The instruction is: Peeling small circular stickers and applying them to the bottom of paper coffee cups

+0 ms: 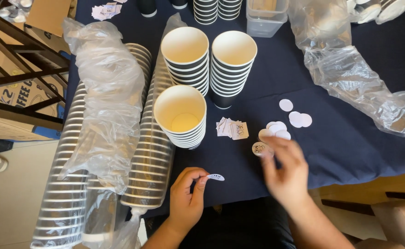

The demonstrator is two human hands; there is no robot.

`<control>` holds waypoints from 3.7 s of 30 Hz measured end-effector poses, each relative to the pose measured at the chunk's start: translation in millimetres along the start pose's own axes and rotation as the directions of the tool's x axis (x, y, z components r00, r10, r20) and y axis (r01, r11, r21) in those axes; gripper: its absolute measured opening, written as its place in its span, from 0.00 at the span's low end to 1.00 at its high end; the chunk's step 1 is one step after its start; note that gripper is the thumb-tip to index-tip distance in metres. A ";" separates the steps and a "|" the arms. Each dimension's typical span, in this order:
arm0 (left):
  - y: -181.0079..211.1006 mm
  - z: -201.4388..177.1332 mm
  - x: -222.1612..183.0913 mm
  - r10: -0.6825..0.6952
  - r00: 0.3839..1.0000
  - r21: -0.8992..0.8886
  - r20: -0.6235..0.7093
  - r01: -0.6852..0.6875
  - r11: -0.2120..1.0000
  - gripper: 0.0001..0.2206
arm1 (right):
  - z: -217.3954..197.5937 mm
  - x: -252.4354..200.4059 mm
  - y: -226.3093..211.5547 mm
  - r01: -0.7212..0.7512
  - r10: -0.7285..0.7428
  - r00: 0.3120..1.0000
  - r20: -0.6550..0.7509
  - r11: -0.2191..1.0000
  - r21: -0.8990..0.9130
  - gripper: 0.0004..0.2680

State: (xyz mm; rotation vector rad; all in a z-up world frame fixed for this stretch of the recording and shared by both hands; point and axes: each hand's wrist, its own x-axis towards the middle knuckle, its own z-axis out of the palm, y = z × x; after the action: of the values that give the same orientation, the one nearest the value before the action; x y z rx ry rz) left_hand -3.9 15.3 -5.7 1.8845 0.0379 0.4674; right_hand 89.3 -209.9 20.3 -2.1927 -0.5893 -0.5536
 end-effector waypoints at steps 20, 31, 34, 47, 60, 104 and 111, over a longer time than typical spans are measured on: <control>13.1 0.1 6.7 0.053 0.999 0.019 -0.011 -0.053 0.998 0.06 | 42.2 -31.7 1.1 -0.557 0.373 0.830 0.414 0.531 0.639 0.04; 40.9 59.1 66.1 0.158 0.987 0.008 -0.024 -0.158 0.987 0.23 | 42.5 -38.1 16.9 -0.246 0.312 0.931 0.191 0.149 0.958 0.01; 37.7 88.4 86.6 0.029 0.998 -0.045 -0.057 -0.031 0.999 0.33 | 40.7 -35.5 13.4 -0.205 0.281 0.946 0.160 0.140 0.969 0.02; 32.9 159.9 149.7 -0.459 0.815 -0.083 -0.355 0.462 0.883 0.52 | 44.0 -40.7 19.9 -0.129 0.289 0.954 0.084 0.143 0.981 0.02; 31.7 172.1 199.6 -0.636 0.634 -0.186 -0.440 0.629 0.755 0.54 | 36.7 -36.2 12.5 -0.121 0.246 0.968 0.057 0.255 0.959 0.03; -6.1 37.9 7.2 0.089 0.924 -0.786 0.372 0.262 0.560 0.29 | -5.8 -76.2 -18.8 -0.460 0.225 0.888 0.401 0.398 0.794 0.03; -4.1 36.5 9.5 0.077 0.906 -0.743 0.416 0.289 0.603 0.33 | 2.4 -89.3 -18.1 -0.517 0.312 0.854 0.417 0.419 0.746 0.05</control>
State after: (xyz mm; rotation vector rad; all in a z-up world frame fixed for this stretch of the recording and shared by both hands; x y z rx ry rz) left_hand 17.9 -13.5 -17.0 1.0261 -0.2983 -0.0433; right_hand 8.2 -217.9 -20.6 -1.3342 -0.2728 0.2572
